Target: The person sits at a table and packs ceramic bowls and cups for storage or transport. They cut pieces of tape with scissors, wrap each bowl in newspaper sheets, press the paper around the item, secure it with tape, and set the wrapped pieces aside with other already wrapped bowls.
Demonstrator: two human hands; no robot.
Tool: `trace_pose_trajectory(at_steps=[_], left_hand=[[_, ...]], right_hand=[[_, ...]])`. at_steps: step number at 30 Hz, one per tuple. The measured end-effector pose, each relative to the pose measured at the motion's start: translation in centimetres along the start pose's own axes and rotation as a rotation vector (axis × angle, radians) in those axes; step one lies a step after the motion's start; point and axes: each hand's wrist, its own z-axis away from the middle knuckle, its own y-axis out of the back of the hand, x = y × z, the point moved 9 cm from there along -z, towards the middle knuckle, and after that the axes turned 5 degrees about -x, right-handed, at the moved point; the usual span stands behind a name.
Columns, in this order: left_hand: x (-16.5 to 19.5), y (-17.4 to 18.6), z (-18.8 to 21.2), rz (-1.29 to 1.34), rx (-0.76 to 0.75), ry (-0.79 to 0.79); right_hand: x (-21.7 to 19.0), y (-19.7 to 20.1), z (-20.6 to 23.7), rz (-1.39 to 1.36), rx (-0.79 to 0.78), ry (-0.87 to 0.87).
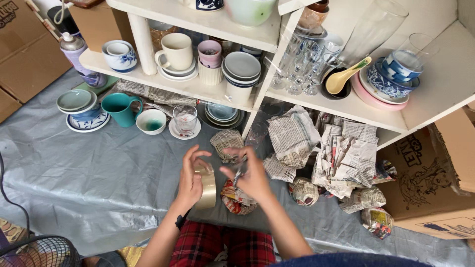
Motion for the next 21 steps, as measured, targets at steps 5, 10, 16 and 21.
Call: trace_pose_trajectory(at_steps=[5, 10, 16, 21], left_hand=[[0.0, -0.2, 0.0, -0.040, -0.023, -0.027], [1.3, 0.3, 0.0, -0.205, 0.039, -0.045], [4.5, 2.1, 0.8, -0.716, 0.069, -0.053], [2.0, 0.9, 1.9, -0.447, -0.258, 0.166]], right_hand=[[3.1, -3.4, 0.7, 0.075, 0.088, -0.028], [4.8, -3.3, 1.3, 0.070, 0.204, -0.095], [4.7, -4.1, 2.2, -0.003, 0.222, 0.000], [4.6, -5.9, 1.8, -0.243, 0.083, 0.051]])
